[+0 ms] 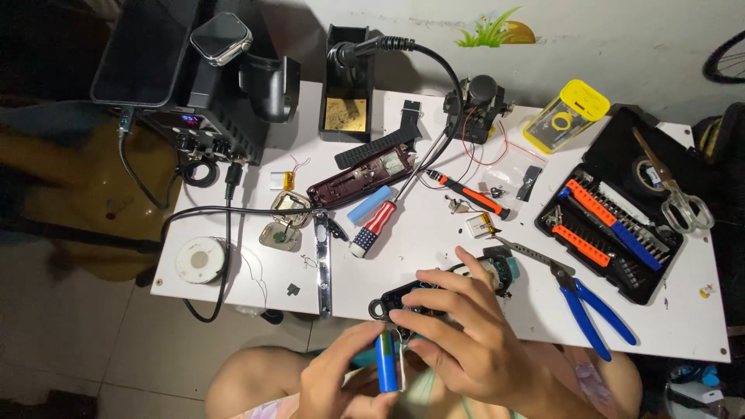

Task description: Repairing and testing the internal components of an electric clipper on a workbench.

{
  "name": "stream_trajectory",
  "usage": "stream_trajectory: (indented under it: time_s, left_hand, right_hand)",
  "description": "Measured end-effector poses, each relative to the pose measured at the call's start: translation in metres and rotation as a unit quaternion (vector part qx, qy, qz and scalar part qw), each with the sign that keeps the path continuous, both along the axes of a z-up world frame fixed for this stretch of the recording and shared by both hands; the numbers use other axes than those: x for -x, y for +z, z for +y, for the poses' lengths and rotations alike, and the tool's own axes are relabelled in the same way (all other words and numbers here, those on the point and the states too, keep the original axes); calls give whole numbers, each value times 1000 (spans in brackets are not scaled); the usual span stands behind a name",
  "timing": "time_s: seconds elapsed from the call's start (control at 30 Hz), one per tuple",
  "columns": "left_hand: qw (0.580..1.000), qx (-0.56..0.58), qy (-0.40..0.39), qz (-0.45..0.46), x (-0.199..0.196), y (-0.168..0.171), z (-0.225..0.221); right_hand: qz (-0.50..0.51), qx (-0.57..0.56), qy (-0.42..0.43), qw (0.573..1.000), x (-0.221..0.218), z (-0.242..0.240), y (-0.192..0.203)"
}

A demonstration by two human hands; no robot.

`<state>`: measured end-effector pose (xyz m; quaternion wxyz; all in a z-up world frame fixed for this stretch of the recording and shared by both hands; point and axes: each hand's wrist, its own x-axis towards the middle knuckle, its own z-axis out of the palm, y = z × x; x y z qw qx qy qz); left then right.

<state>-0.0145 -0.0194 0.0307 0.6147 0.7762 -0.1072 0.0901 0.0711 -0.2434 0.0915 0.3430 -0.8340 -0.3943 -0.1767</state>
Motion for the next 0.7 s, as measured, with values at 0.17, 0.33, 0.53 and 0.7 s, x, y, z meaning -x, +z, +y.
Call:
stream_trajectory:
  time_s: [0.17,0.33,0.53,0.7]
  left_hand:
    - [992,-71,39,-97,0,-4,-1]
    - [984,-117,54,-126,-3,-4,-1]
    - [965,-130,19,-227,-9,-11,2]
    - [956,-165,18,-244,-10,-9,5]
  right_hand:
    - [16,0,15,1000,-1,1,-3]
    - [56,-30,37,997,-3,1,1]
    - [78,-67,39,994,-1,0,0]
    - [69,-60,39,995,-1,0,1]
